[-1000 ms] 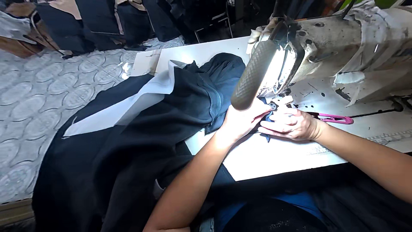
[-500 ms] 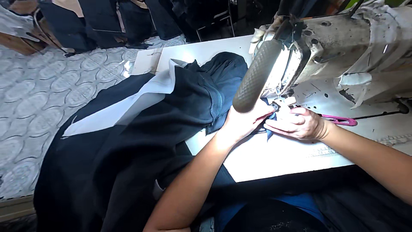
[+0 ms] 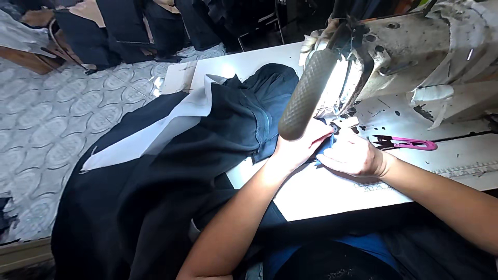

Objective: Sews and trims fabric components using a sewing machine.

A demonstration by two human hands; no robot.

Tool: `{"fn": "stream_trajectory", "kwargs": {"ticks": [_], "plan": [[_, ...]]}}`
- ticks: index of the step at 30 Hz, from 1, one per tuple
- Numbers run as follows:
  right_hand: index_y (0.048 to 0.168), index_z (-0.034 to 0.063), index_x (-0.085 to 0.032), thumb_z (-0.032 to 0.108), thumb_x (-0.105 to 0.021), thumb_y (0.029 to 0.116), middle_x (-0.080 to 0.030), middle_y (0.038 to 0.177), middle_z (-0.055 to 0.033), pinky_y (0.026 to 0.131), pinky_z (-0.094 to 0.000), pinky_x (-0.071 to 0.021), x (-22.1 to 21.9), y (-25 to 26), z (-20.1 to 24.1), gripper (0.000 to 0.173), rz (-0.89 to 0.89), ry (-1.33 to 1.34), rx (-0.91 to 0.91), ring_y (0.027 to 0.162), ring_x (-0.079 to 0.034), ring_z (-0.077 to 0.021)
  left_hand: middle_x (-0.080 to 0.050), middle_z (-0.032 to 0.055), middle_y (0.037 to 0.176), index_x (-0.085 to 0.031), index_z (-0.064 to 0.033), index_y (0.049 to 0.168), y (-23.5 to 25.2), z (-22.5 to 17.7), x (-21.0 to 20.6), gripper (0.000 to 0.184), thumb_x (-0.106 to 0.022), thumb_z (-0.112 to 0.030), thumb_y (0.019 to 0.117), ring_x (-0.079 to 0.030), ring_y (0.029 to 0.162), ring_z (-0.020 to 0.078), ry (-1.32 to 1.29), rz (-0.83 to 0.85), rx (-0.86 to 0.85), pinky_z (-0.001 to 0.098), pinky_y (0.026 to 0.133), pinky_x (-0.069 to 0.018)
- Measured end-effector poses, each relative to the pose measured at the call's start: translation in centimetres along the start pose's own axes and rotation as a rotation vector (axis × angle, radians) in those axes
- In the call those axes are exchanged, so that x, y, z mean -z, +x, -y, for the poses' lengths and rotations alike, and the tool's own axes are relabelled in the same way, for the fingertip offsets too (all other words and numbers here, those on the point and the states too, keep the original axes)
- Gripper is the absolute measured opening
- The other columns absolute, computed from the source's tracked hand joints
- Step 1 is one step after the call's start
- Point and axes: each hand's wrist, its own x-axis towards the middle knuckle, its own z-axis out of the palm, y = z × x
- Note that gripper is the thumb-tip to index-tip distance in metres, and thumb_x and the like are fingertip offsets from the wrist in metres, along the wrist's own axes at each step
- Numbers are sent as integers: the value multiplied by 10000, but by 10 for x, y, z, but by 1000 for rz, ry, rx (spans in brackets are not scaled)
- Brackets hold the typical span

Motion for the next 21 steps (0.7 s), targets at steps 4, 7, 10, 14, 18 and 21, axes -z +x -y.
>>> {"fn": "stream_trajectory", "kwargs": {"ticks": [4,7,10,14,18,21], "plan": [[906,80,-723,110,-547,1007,-639,678,-68,737,-364,-468,-2,-1,4,204,-81,-95,-169,673,-602,-223,-757,60,880,-800,-61,925,3,-1,1,112,-691,-81,910,-662,844,153,-43,16,17,258,809,-484],[883,79,-749,167,-593,984,-696,747,-90,821,-390,-446,-3,-6,1,206,-118,-174,-291,775,-649,-232,-747,70,852,-790,-34,907,4,-3,5,96,-699,-59,895,-649,819,135,-104,48,58,225,799,-478],[837,64,-750,162,-601,971,-696,741,-92,826,-401,-426,-4,-3,4,223,-135,-184,-327,763,-638,-233,-734,66,856,-782,-23,922,4,-3,8,94,-694,-48,898,-645,836,92,-183,91,117,176,813,-479],[886,90,-751,158,-612,970,-664,719,-73,847,-396,-405,-2,0,3,176,-129,-168,-305,753,-618,-219,-726,48,861,-777,-28,929,6,-4,12,80,-705,-47,899,-636,842,48,-239,127,221,149,812,-478],[909,111,-745,155,-614,975,-663,724,-59,848,-402,-396,-2,-2,5,153,-115,-133,-258,756,-613,-215,-739,54,861,-787,-32,929,6,-2,9,92,-712,-76,900,-636,836,88,-186,97,183,188,809,-476],[892,134,-735,131,-583,987,-699,782,-39,838,-381,-412,-3,2,9,179,-114,-88,-199,776,-626,-197,-730,59,857,-787,-24,938,5,-3,10,97,-710,-70,900,-633,835,82,-176,70,199,180,815,-477]]}}
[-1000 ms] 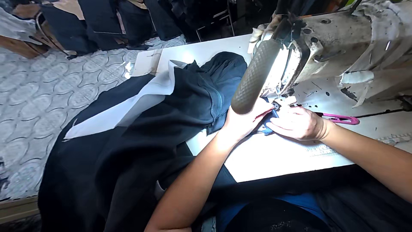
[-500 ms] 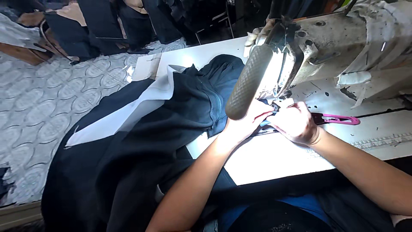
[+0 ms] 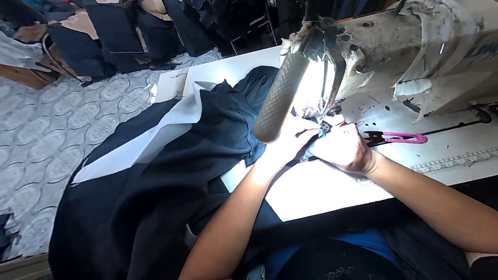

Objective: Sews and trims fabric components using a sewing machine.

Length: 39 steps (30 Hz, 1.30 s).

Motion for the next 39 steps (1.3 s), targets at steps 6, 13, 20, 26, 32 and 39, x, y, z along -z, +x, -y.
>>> {"fn": "stream_trajectory", "kwargs": {"ticks": [6,13,20,26,32,39], "plan": [[864,107,-735,155,-609,976,-635,689,-50,835,-387,-362,0,-1,-2,175,-26,-81,-87,705,-574,-202,-744,66,879,-786,-22,947,-2,-1,-2,101,-707,-59,895,-644,844,94,10,-9,-5,185,820,-479],[780,76,-717,154,-643,928,-679,725,-78,867,-403,-347,-5,-1,-3,182,-108,-102,-197,755,-580,-229,-723,56,856,-784,-30,952,-3,-5,0,98,-712,-64,894,-611,799,72,8,32,58,160,761,-461],[779,76,-722,172,-692,889,-667,763,-102,893,-391,-372,-10,-3,0,149,-159,-36,-314,810,-591,-238,-728,54,875,-786,-29,960,-7,-2,1,118,-692,-62,897,-611,830,73,-5,43,31,172,793,-459],[749,94,-708,211,-736,874,-648,874,-132,924,-356,-372,-7,-2,2,174,-193,42,-418,939,-578,-238,-739,59,881,-786,-26,964,-9,2,4,149,-654,-60,904,-607,830,113,12,66,-65,224,801,-446],[756,72,-719,192,-739,854,-669,841,-135,902,-382,-393,-6,-1,2,157,-195,31,-452,890,-599,-252,-742,88,866,-791,-31,941,-5,5,3,161,-637,-59,907,-638,839,169,110,41,-206,269,815,-464],[726,70,-707,198,-764,827,-678,814,-125,911,-380,-383,-3,1,1,173,-205,43,-444,863,-607,-240,-737,91,862,-791,-24,942,-4,5,7,175,-630,-65,888,-634,833,163,65,94,-207,259,792,-472]]}}
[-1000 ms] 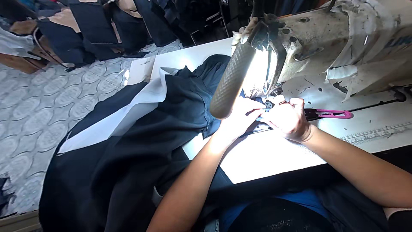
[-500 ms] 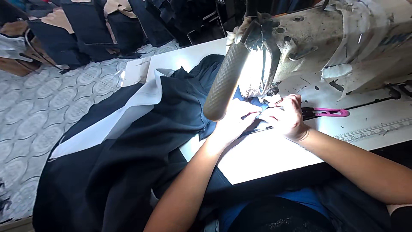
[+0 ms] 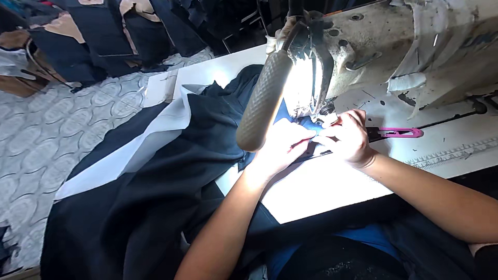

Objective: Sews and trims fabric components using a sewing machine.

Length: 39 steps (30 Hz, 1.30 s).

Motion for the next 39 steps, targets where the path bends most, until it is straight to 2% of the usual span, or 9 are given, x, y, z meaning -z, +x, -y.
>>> {"fn": "stream_trajectory", "kwargs": {"ticks": [6,8,11,14,18,21,25,31,39], "plan": [[706,56,-667,148,-747,826,-711,798,-111,930,-380,-367,0,-1,-3,171,3,38,49,829,-623,-222,-742,95,884,-765,-38,898,2,-5,5,153,-670,-155,923,-673,872,209,50,74,-7,324,808,-499],[735,44,-669,156,-746,827,-736,821,-115,921,-365,-417,0,0,-3,164,35,75,36,834,-659,-219,-734,80,876,-776,-29,902,-1,-3,6,153,-664,-128,931,-655,868,159,-29,83,58,274,829,-489],[900,15,-752,221,-775,819,-758,910,-126,923,-356,-449,2,1,-4,222,127,148,-23,913,-670,-233,-716,52,867,-774,-32,922,-5,0,7,142,-662,-119,933,-635,856,78,-141,105,169,197,830,-479],[885,44,-788,215,-783,790,-766,908,-94,957,-369,-445,6,3,-4,196,200,277,-123,961,-675,-217,-703,38,860,-760,-42,929,-7,4,6,133,-660,-129,936,-624,847,72,-177,109,213,215,816,-478],[770,60,-758,153,-767,769,-717,788,-49,947,-354,-438,11,6,-2,93,287,413,-173,885,-648,-156,-720,41,866,-779,-55,938,-8,5,5,167,-639,-145,932,-636,857,112,-171,168,186,289,824,-478],[738,92,-747,198,-732,826,-667,740,-27,905,-386,-427,17,-3,-2,139,486,424,-137,830,-624,-155,-739,53,851,-791,-86,891,-15,-1,1,198,-633,-190,951,-686,862,192,-22,306,91,367,792,-528],[841,113,-785,261,-640,924,-675,773,-46,924,-463,-412,31,-8,0,223,752,313,-59,842,-647,-205,-714,101,910,-791,-65,971,-34,-21,-7,197,-603,-125,969,-685,898,291,174,432,10,400,708,-541],[947,140,-812,277,-655,873,-721,853,-38,945,-464,-390,34,-19,0,222,679,340,-109,902,-652,-182,-722,126,1095,-766,-58,1140,-53,-32,-4,273,-552,-129,986,-687,1041,299,195,455,127,448,844,-553],[929,193,-827,292,-560,965,-674,793,-30,935,-493,-395,35,-23,1,287,657,145,144,813,-644,-206,-731,127,1048,-782,-65,1120,-50,-38,-8,269,-573,-150,974,-700,987,298,211,410,189,439,822,-564]]}}
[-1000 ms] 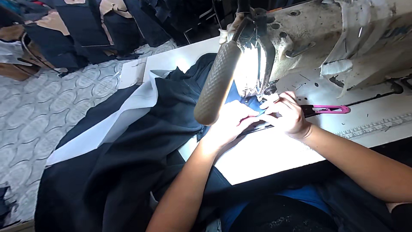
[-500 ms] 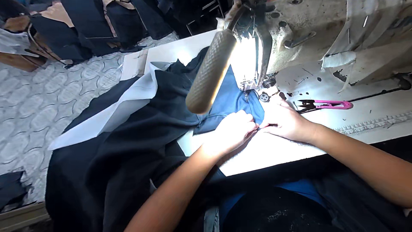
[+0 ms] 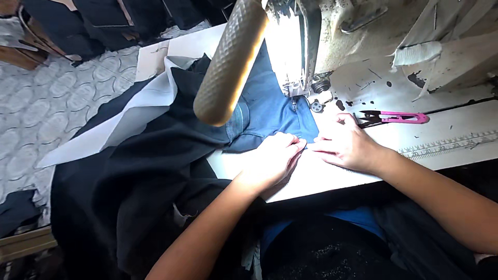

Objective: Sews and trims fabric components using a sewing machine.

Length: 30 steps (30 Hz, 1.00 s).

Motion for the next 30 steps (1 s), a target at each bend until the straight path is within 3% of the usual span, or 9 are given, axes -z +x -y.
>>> {"fn": "stream_trajectory", "kwargs": {"ticks": [2,6,12,18,23,30], "plan": [[935,182,-818,278,-546,977,-696,848,-42,948,-497,-402,0,0,2,291,-4,-51,28,865,-661,-220,-730,133,1071,-774,-63,1138,-1,-4,-1,276,-563,-143,981,-701,1020,309,36,-1,3,455,841,-567],[991,145,-791,262,-495,1017,-760,1160,-43,1060,-488,-446,-2,-1,4,319,18,-12,-5,1199,-665,-246,-712,136,1261,-760,-78,1178,-5,-11,-4,324,-538,-223,992,-679,1164,338,63,-32,61,511,944,-541],[1033,125,-788,241,-492,1014,-763,1154,-47,1064,-509,-447,3,4,3,318,111,84,-61,1143,-692,-240,-746,112,1152,-793,-123,1114,1,-11,3,292,-552,-235,993,-707,1077,323,27,-29,128,494,848,-567],[1031,124,-801,214,-500,998,-768,1137,-53,1118,-539,-374,6,11,-6,315,140,135,-98,1148,-689,-233,-739,115,1056,-808,-115,1029,13,-1,8,250,-578,-200,983,-703,988,320,-10,6,133,483,764,-556],[996,93,-798,76,-531,916,-753,1126,-72,1109,-594,-372,9,28,-24,279,229,163,-146,1143,-679,-263,-719,128,1122,-806,-106,1045,29,16,12,246,-586,-198,985,-679,1035,325,-14,70,137,494,804,-536],[972,120,-797,84,-566,915,-751,1124,-39,1144,-582,-333,2,39,-42,241,176,257,-233,1185,-654,-238,-704,92,1129,-801,-150,1088,38,43,7,251,-594,-245,985,-660,1032,294,10,60,139,461,785,-524]]}}
